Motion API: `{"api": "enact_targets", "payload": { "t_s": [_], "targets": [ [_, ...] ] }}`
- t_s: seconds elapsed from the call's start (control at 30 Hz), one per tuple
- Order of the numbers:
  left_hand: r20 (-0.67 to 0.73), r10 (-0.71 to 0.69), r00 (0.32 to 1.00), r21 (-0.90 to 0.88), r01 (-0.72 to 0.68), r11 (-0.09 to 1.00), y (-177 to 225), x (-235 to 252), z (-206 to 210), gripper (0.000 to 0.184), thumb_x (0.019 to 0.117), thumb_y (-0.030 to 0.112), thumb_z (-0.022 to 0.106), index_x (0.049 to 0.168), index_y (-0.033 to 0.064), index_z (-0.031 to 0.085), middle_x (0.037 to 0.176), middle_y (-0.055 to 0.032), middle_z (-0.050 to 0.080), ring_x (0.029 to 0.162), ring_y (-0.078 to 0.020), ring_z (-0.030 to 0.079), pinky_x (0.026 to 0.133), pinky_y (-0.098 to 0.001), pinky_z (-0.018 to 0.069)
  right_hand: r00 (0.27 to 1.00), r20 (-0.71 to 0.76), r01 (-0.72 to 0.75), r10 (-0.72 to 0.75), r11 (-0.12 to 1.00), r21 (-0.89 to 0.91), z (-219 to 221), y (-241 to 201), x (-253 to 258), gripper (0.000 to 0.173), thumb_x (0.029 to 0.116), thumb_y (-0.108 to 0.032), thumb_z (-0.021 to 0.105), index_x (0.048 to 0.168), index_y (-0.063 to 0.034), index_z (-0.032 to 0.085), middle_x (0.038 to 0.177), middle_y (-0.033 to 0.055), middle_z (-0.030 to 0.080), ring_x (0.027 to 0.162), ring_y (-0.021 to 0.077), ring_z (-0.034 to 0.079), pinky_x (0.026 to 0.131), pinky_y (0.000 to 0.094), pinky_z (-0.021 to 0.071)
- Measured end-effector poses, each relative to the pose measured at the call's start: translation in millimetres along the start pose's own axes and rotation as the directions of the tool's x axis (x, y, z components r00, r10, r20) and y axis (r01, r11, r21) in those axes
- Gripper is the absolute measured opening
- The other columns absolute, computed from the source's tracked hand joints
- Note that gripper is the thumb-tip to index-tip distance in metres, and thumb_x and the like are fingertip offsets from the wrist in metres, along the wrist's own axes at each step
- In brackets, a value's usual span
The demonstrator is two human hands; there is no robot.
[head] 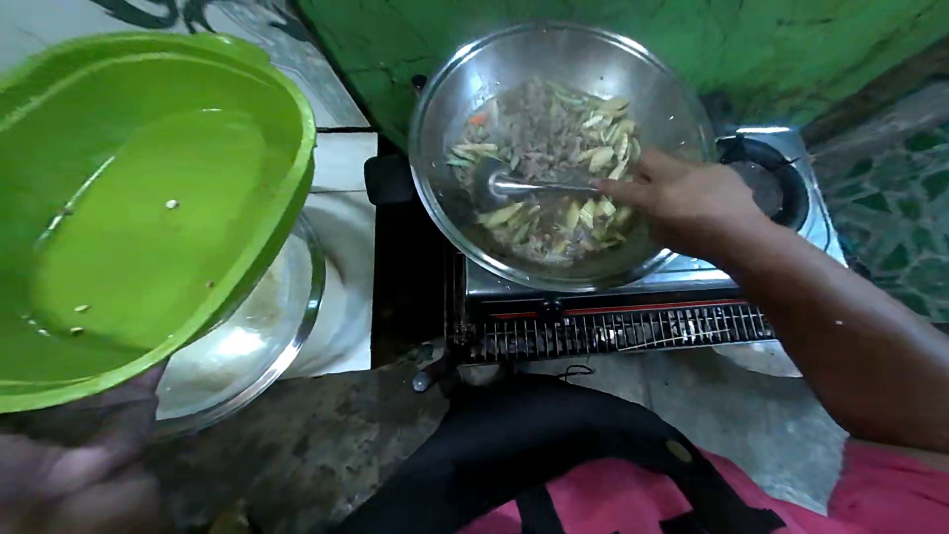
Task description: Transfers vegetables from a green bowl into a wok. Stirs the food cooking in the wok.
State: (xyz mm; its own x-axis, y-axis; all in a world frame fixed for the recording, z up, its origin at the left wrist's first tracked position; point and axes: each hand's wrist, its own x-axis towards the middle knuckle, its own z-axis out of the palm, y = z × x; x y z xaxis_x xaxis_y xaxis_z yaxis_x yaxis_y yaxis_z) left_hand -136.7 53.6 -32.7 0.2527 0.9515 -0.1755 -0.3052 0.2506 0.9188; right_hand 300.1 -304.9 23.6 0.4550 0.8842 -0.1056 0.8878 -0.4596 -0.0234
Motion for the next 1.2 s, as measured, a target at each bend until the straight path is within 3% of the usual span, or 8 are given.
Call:
{"api": "enact_targets", "payload": {
  "t_s": [0.1,0.33,0.5,0.63,0.77,0.87,1.0,1.2],
  "targets": [
    [0.001,0.006,1.0,-0.006,-0.006,1.0,2,-3,7,0.032,0.112,0.014,0.025,0.134,-0.0016,0.043,0.126,-0.0201,0.06,0.116,-0.0318,0.063,0.1,-0.0521,0.0548,0.994,0.068,-0.084,0.091,0.992,-0.091,-16,26,-24,0.061,0.0947,0.006,0.058,0.14,-0.0347,0.064,0.124,0.0231,0.063,0.102,0.0502,0.065,0.068,0.0681,0.0516],
    [0.003,0.024,1.0,-0.012,-0.024,1.0,0,4,-4,0.033,0.1125,0.016,0.025,0.134,-0.0007,0.042,0.124,-0.0205,0.06,0.113,-0.0325,0.064,0.098,-0.0534,0.0558,0.962,-0.114,-0.252,0.249,0.968,-0.016,-35,116,-86,0.044,0.103,-0.011,0.058,0.139,-0.0351,0.065,0.119,0.0236,0.061,0.094,0.0516,0.063,0.064,0.0756,0.0469],
    [0.013,0.023,1.0,0.017,-0.023,1.0,0,-1,-8,0.034,0.1128,0.018,0.027,0.135,-0.0011,0.044,0.123,-0.0205,0.061,0.112,-0.0318,0.064,0.097,-0.0531,0.0555,0.953,-0.059,-0.29,0.297,0.952,0.099,-54,44,-40,0.042,0.1077,-0.016,0.049,0.145,-0.0289,0.061,0.129,0.0272,0.059,0.109,0.0519,0.062,0.08,0.0748,0.0474],
    [-0.004,0.012,1.0,-0.018,-0.012,1.0,1,-19,21,0.037,0.1135,0.024,0.022,0.134,0.001,0.043,0.121,-0.0197,0.061,0.109,-0.0315,0.064,0.094,-0.0531,0.0568,0.984,-0.12,-0.125,0.133,0.989,0.075,-29,-4,24,0.045,0.1025,-0.01,0.053,0.141,-0.0307,0.065,0.126,0.0218,0.064,0.102,0.0461,0.067,0.077,0.0687,0.0521],
    [-0.074,-0.065,0.995,-0.059,0.061,0.996,-4,-19,33,0.048,0.1117,0.043,0.02,0.137,0.0083,0.041,0.12,-0.0135,0.06,0.107,-0.0265,0.065,0.092,-0.0506,0.0569,0.994,0.055,-0.084,0.091,0.991,-0.108,-22,-14,53,0.053,0.0946,0.001,0.059,0.142,-0.0228,0.063,0.13,0.0268,0.059,0.103,0.0524,0.064,0.075,0.0704,0.0514],
    [-0.096,-0.076,0.992,-0.086,0.067,0.994,-5,-20,32,0.048,0.1119,0.042,0.022,0.137,0.0068,0.043,0.119,-0.0156,0.061,0.107,-0.0283,0.065,0.091,-0.0522,0.0575,0.974,0.121,-0.163,0.189,0.966,-0.2,-40,4,30,0.05,0.0949,-0.002,0.061,0.139,-0.0246,0.065,0.128,0.0259,0.061,0.098,0.0528,0.065,0.071,0.0723,0.0504],
    [-0.096,-0.066,0.993,-0.105,0.056,0.993,-5,-16,28,0.045,0.1127,0.037,0.023,0.135,0.004,0.044,0.119,-0.0189,0.061,0.107,-0.0314,0.065,0.09,-0.0547,0.0569,0.943,0.145,-0.274,0.3,0.946,-0.174,-64,34,-16,0.047,0.1009,-0.007,0.06,0.142,-0.0311,0.063,0.13,0.0246,0.062,0.104,0.0527,0.065,0.076,0.0756,0.0496],
    [0.047,-0.041,0.998,-0.07,0.045,0.997,-13,13,11,0.038,0.1131,0.025,0.021,0.133,0.0029,0.045,0.12,-0.0191,0.061,0.109,-0.0325,0.065,0.092,-0.0552,0.0563,0.923,0.084,-0.363,0.375,0.922,-0.132,-73,69,-85,0.043,0.1044,-0.009,0.056,0.141,-0.0294,0.065,0.127,0.0228,0.064,0.105,0.0509,0.064,0.079,0.076,0.0487]
  ]
}}
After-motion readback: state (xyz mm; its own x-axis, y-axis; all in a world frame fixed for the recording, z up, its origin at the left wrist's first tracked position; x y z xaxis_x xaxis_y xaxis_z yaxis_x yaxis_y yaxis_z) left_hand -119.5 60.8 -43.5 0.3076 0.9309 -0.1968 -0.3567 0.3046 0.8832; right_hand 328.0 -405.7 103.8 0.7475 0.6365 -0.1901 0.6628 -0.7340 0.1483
